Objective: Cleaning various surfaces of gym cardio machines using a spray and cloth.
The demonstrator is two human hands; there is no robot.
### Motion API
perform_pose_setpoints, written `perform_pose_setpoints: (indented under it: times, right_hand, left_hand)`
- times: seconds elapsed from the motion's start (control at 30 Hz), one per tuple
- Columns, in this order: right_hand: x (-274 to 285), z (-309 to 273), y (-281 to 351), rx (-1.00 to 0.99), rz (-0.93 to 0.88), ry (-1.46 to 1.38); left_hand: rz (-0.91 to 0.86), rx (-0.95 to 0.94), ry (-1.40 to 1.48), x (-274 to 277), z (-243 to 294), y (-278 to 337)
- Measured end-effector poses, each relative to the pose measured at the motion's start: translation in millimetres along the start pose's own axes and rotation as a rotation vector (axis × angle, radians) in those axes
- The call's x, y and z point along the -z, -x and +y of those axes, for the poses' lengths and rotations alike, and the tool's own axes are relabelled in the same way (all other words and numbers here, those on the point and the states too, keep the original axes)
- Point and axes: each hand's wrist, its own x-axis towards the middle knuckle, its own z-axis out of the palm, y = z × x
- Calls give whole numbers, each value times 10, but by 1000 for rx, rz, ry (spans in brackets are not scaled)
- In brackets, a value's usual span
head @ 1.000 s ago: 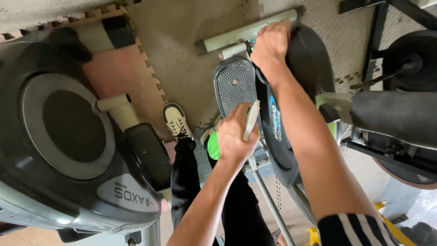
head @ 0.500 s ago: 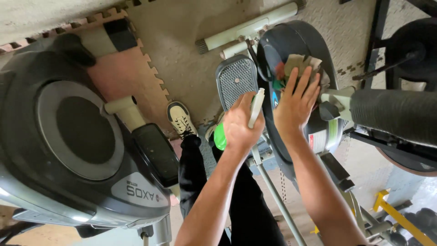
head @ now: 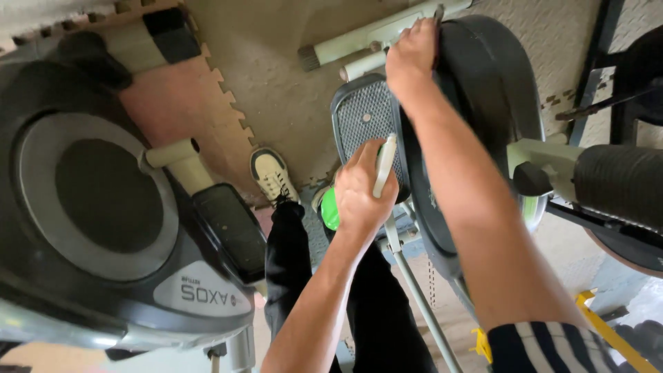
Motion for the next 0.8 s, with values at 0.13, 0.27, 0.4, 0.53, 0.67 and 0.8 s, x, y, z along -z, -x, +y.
perform_pose_setpoints:
  times: [0.13, 0.27, 0.4, 0.53, 0.67, 0.8]
  right_hand:
    - [49, 234, 414, -94, 229, -419]
    - [124, 322, 1035, -240, 559, -537]
    - [216, 329, 1344, -232, 746, -676]
    - [657, 241, 1513, -118, 493, -1004]
    - [566, -385, 1379, -52, 76, -1271]
    - [-80, -1032, 950, -101, 221, -1262]
  left_hand:
    - [-13, -34, -22, -7, -27, 24]
    - [-25, 22, -50, 20, -23, 10]
    - [-7, 28, -42, 43, -76, -36]
    - [53, 43, -32, 85, -206, -133]
    - [92, -5, -53, 97, -474, -201]
    - [78, 46, -105, 63, -641, -309]
